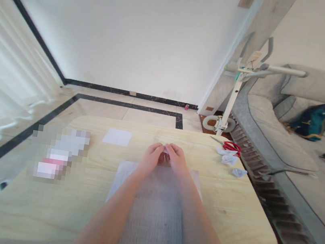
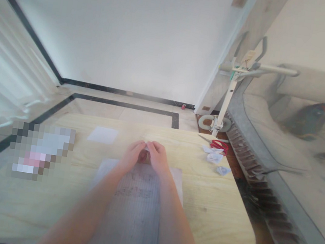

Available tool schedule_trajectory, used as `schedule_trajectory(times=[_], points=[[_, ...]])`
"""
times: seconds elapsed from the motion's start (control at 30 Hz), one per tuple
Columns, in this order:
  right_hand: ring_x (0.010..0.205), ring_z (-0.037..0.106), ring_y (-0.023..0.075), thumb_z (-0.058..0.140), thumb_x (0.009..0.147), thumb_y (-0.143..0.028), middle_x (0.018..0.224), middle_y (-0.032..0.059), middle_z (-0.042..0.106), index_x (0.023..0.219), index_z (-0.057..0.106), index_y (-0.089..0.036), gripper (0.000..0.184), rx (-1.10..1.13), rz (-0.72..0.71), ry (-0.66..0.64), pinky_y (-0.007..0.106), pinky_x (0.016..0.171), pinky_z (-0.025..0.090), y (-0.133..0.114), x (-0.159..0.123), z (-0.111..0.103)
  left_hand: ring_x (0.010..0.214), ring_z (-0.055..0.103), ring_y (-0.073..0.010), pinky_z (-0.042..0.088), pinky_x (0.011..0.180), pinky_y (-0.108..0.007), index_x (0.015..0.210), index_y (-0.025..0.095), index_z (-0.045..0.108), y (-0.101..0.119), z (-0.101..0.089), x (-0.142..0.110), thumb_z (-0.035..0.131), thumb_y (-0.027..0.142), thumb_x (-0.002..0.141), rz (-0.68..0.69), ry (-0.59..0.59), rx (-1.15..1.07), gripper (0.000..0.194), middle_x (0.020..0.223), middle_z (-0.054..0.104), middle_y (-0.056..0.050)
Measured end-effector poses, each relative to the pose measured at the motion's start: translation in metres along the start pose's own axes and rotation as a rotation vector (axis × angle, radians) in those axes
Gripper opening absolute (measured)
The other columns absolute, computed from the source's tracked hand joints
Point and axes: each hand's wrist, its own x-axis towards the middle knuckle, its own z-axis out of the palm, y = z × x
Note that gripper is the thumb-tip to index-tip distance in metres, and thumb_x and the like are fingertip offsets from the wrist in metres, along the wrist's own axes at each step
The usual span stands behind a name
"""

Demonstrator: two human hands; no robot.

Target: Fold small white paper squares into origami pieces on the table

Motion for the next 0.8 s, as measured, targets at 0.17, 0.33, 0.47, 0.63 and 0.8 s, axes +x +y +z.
schedule_trajectory(times=[0.17,0.33,0.47,0.63,0.8], points=[[0.043,0.032,0.0085,0.053,0.077,-0.047,0.046,-0.0061,0.035,0.054,0.042,-0.019,0.037,0.014,-0.006,-0.006,0.023,0.043,0.023,-0.001,-0.001,0.002,0.045,0.044,-0.0101,0.033,0.047,-0.023,0.052,0.018,0.042,0.001,0.000,-0.001,0.040,0.031,0.080,0.015,0.038,0.022,0.031,0.046,0.043,0.003],[0.042,0.032,0.0080,0.053,0.076,-0.050,0.045,-0.0062,0.036,0.053,0.042,-0.019,0.039,0.047,0.013,0.007,0.024,0.043,0.023,0.000,-0.001,0.005,0.047,0.041,-0.0095,0.032,0.048,-0.022,0.052,0.018,0.041,0.001,-0.001,-0.003,0.041,0.031,0.082,0.092,0.052,0.087,0.032,0.047,0.041,0.003],[0.040,0.030,0.0076,0.057,0.072,-0.051,0.044,-0.0064,0.036,0.054,0.045,-0.019,0.038,0.162,0.089,-0.010,0.023,0.040,0.020,0.004,0.000,0.007,0.051,0.041,-0.0102,0.030,0.049,-0.023,0.055,0.018,0.041,-0.003,-0.001,0.000,0.042,0.034,0.082,0.107,0.052,0.136,0.031,0.052,0.041,0.003],[0.036,0.028,0.0071,0.060,0.069,-0.049,0.043,-0.0076,0.035,0.055,0.041,-0.020,0.037,0.410,0.214,-0.030,0.022,0.037,0.019,0.000,0.001,0.001,0.055,0.042,-0.0115,0.032,0.053,-0.024,0.060,0.019,0.041,0.005,0.000,0.006,0.037,0.035,0.084,0.075,0.219,0.181,0.029,0.055,0.041,0.003],[0.036,0.021,0.0060,0.055,0.071,-0.050,0.043,-0.0081,0.027,0.051,0.032,-0.021,0.042,0.573,0.280,-0.185,0.022,0.037,0.018,-0.003,0.003,-0.007,0.059,0.047,-0.0127,0.034,0.055,-0.024,0.070,0.020,0.048,0.042,0.006,-0.001,0.040,0.038,0.084,0.176,0.283,0.276,0.024,0.059,0.048,0.002]])
